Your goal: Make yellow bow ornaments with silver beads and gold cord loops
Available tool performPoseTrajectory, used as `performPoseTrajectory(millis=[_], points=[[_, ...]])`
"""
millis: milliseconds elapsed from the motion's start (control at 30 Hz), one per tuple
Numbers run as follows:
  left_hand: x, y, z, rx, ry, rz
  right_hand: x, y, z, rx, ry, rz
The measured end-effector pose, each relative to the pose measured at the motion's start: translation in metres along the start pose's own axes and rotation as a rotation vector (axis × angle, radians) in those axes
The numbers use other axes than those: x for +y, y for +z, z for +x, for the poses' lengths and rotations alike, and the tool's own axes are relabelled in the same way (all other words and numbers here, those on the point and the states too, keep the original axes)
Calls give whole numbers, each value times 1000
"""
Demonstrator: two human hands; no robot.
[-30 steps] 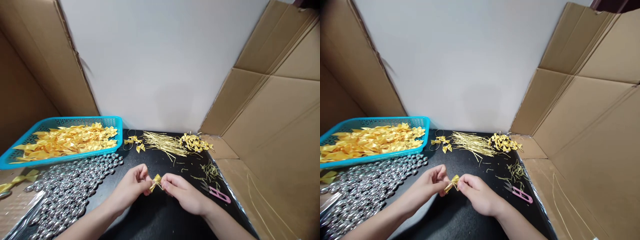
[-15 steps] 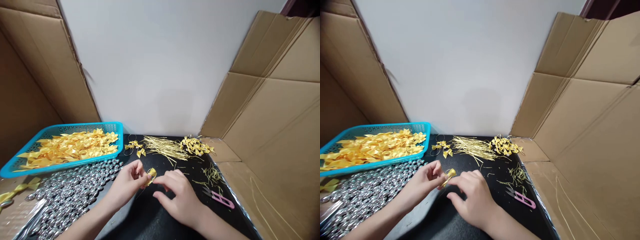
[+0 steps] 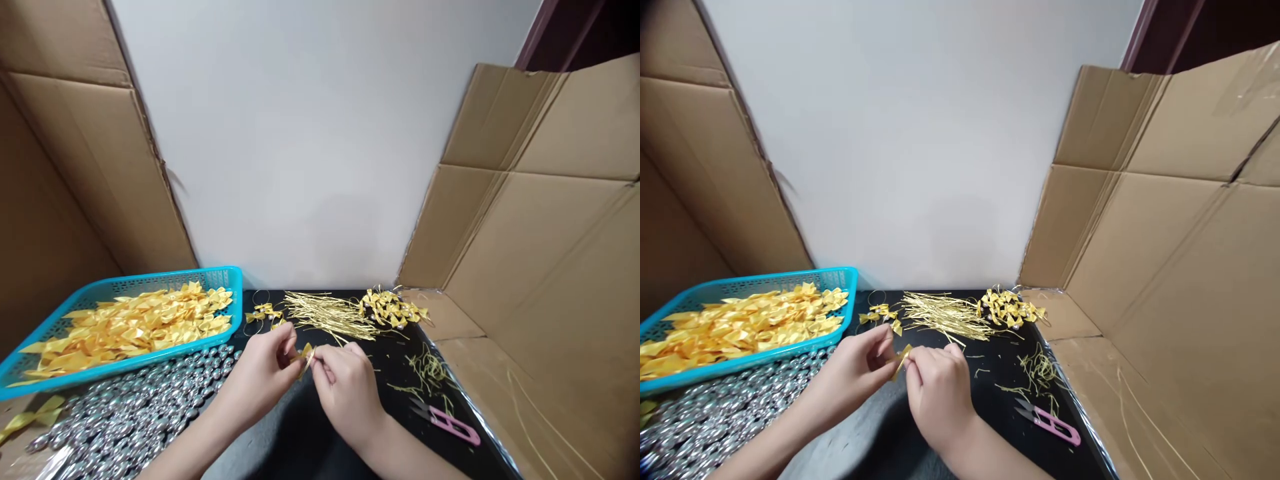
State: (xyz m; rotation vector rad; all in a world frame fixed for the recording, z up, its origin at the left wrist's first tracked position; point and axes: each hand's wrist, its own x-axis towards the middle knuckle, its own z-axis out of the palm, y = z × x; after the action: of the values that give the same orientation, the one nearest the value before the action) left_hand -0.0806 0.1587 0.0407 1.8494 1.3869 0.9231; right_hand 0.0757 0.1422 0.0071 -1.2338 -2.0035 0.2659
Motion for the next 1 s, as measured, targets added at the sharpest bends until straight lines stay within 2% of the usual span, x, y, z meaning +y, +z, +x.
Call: performPoseTrajectory(millis=[133, 333, 500, 700, 833, 933, 1000], points=[[-10, -1, 1, -48, -35, -89, 1, -7, 2, -152, 125, 172], [-15, -9, -4, -48, -66, -253, -3, -31, 4, -495, 144, 429], [-12, -11, -5, -98, -98, -400, -5, -50, 7, -632, 103, 500], [-10, -22, 0, 4, -122, -421, 5, -65, 6, -828, 209, 649], [-16, -29, 3, 11, -157, -472, 17, -69, 7, -948, 248, 755], [-17, -29, 2, -14, -162, -502, 22, -77, 11, -986, 256, 760], [-14, -29, 1, -41, -157, -512, 22, -82, 13, -952, 258, 735]])
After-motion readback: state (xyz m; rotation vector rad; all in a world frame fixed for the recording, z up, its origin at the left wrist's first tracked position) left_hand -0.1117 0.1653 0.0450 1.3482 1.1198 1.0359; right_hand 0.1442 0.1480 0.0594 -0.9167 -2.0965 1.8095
